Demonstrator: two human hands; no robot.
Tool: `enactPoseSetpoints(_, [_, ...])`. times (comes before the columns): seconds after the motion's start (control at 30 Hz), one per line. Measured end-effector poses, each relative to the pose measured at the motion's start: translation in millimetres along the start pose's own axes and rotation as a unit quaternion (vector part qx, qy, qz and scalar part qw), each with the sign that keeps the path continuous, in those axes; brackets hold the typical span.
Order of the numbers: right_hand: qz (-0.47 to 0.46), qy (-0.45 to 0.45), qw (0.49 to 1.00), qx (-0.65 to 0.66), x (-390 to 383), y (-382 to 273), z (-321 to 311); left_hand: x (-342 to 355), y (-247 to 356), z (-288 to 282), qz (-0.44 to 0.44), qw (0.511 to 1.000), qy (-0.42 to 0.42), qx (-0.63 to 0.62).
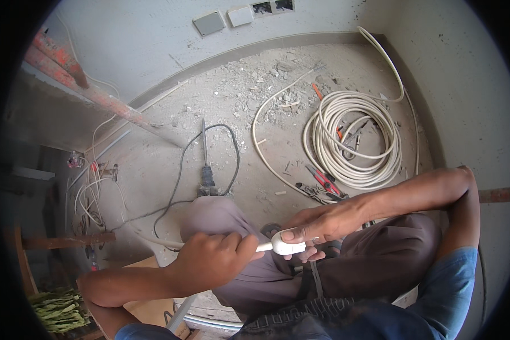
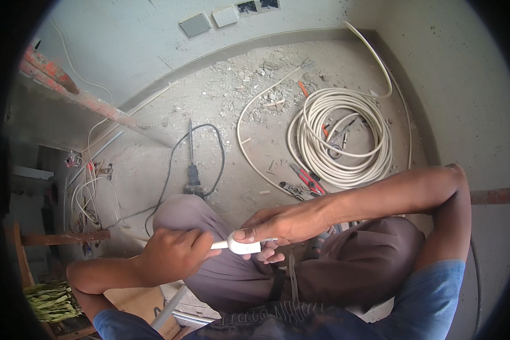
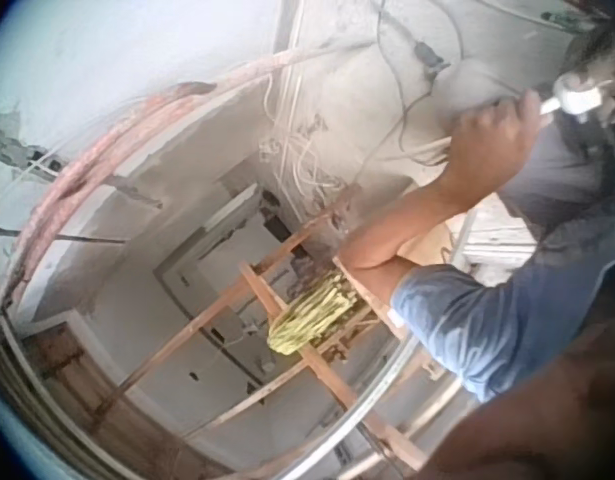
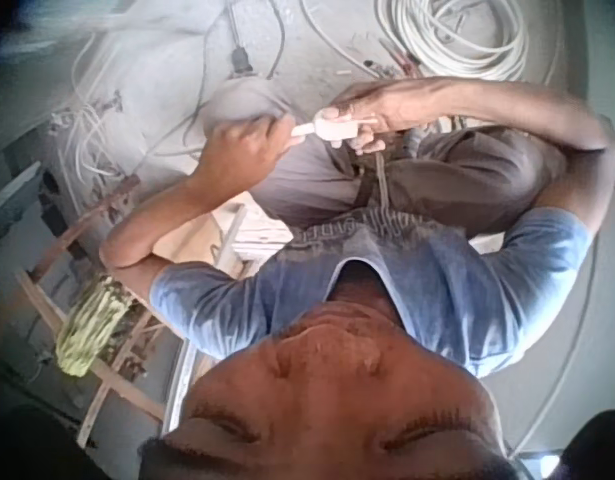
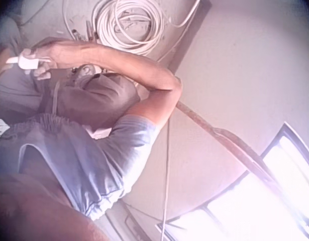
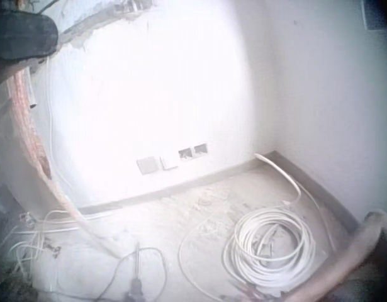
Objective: The person wires an electrical plug by stripping wires with a tool, inserting the wires into the plug terminals, and tightening the terminal screws using a screwdriver.
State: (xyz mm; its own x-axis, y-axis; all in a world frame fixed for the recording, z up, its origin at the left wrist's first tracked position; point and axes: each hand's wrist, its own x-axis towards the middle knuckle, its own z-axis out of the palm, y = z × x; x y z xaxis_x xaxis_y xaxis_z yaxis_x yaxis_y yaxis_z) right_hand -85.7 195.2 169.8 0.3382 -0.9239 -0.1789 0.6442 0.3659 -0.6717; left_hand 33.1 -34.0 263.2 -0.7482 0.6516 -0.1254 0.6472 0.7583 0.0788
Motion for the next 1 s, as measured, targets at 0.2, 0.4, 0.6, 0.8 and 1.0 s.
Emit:
enactPoseSetpoints(0.2, [0.011, 0.016, 0.998, 0.063, -11.5, 1.3, 10.9, 7.2, -2.3, 9.2, 0.027, 0.998, 0.045, -0.023])
enactPoseSetpoints(0.4, [-0.174, 0.262, 0.749, -0.583, -45.4, -54.3, 31.9, -4.5, -13.5, -5.8, -0.084, 0.973, 0.033, -0.211])
enactPoseSetpoints(0.6, [-0.314, 0.243, 0.549, -0.736, -39.1, -51.9, 25.6, -15.4, -19.8, -8.5, -0.139, 0.949, 0.014, -0.281])
enactPoseSetpoints(0.8, [-0.356, 0.238, 0.556, -0.713, -12.4, -50.1, 26.5, 17.4, -7.2, -30.1, -0.163, 0.937, 0.014, -0.309])
enactPoseSetpoints(1.0, [-0.388, 0.255, 0.387, -0.797, -8.5, -60.9, 30.3, 16.5, -15.9, -17.1, -0.227, 0.912, -0.064, -0.335])
